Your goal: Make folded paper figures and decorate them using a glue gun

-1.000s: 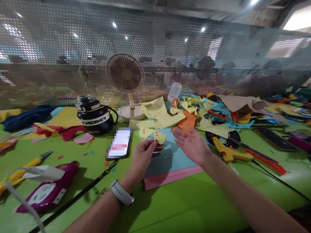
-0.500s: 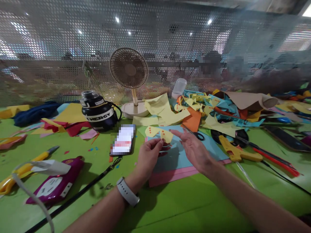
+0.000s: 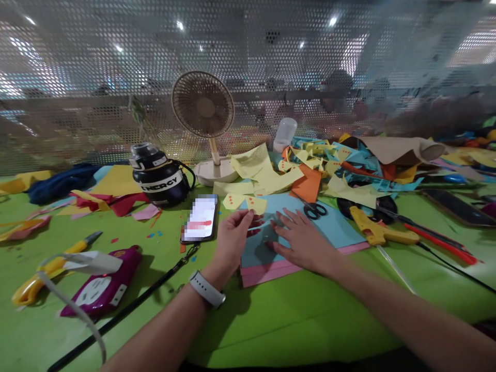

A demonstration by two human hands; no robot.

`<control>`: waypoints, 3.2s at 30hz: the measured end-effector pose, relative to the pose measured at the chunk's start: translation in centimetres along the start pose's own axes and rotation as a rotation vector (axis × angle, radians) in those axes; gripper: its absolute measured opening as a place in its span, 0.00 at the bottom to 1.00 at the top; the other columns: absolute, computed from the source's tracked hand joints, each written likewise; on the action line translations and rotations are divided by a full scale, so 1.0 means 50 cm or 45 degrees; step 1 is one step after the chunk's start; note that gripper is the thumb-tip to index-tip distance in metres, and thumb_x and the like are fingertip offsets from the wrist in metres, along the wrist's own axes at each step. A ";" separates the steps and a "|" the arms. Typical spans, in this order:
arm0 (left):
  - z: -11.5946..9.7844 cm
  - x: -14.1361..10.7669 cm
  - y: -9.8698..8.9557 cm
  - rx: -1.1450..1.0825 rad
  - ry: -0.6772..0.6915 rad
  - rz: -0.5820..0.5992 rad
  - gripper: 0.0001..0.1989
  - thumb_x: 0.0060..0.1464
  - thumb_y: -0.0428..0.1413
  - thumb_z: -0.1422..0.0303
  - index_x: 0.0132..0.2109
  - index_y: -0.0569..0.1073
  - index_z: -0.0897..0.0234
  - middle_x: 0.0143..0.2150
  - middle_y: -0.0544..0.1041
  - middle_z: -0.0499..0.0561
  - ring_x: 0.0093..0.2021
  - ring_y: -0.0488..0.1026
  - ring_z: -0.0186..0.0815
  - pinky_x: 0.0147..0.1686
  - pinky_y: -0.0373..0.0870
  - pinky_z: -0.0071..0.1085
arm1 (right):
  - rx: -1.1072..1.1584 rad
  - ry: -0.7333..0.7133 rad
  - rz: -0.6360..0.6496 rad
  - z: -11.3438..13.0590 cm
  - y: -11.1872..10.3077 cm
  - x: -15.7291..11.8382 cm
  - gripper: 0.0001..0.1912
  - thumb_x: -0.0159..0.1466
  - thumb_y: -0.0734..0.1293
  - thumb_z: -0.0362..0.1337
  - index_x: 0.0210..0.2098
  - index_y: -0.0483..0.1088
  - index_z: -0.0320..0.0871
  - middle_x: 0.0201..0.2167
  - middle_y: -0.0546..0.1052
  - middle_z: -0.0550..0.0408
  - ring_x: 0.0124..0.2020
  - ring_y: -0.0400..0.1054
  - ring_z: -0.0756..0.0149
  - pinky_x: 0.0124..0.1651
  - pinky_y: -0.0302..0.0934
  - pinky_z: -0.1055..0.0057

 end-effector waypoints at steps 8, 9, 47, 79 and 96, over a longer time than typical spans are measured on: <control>-0.001 0.002 -0.005 0.001 -0.044 -0.012 0.14 0.41 0.66 0.61 0.32 0.75 0.67 0.29 0.80 0.52 0.30 0.77 0.35 0.31 0.72 0.29 | 0.978 0.197 -0.125 -0.062 -0.019 0.019 0.28 0.64 0.56 0.57 0.56 0.69 0.50 0.65 0.59 0.53 0.68 0.45 0.55 0.67 0.38 0.50; 0.000 0.001 -0.003 -0.006 -0.053 -0.005 0.13 0.42 0.65 0.62 0.32 0.75 0.67 0.30 0.80 0.53 0.31 0.78 0.35 0.31 0.72 0.29 | 1.163 0.206 -0.162 -0.068 -0.024 0.021 0.27 0.65 0.56 0.55 0.56 0.69 0.51 0.65 0.60 0.55 0.68 0.46 0.57 0.68 0.37 0.51; -0.001 0.003 -0.005 0.012 -0.068 -0.013 0.07 0.47 0.63 0.68 0.30 0.76 0.68 0.27 0.80 0.52 0.27 0.77 0.33 0.30 0.72 0.27 | 1.070 0.196 -0.252 -0.066 -0.034 0.035 0.28 0.67 0.50 0.54 0.56 0.69 0.50 0.62 0.65 0.56 0.65 0.54 0.59 0.65 0.46 0.55; 0.001 0.001 0.000 0.034 -0.080 0.000 0.10 0.44 0.65 0.64 0.29 0.77 0.67 0.27 0.80 0.53 0.26 0.77 0.34 0.30 0.72 0.29 | 1.421 0.132 -0.239 -0.070 -0.004 0.048 0.27 0.67 0.51 0.49 0.60 0.64 0.48 0.64 0.62 0.57 0.66 0.50 0.64 0.68 0.40 0.58; -0.019 0.006 -0.022 -0.075 -0.051 -0.118 0.10 0.41 0.66 0.66 0.30 0.77 0.67 0.27 0.80 0.51 0.26 0.76 0.32 0.28 0.72 0.26 | 0.144 0.133 -0.109 -0.044 -0.001 0.040 0.27 0.66 0.57 0.47 0.61 0.63 0.43 0.59 0.66 0.40 0.60 0.57 0.46 0.59 0.52 0.50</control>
Point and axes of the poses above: each hand's wrist, its own x-axis towards the middle knuckle, its own y-axis out of the palm, z = x × y, the point moved 5 cm from there along x, towards the middle knuckle
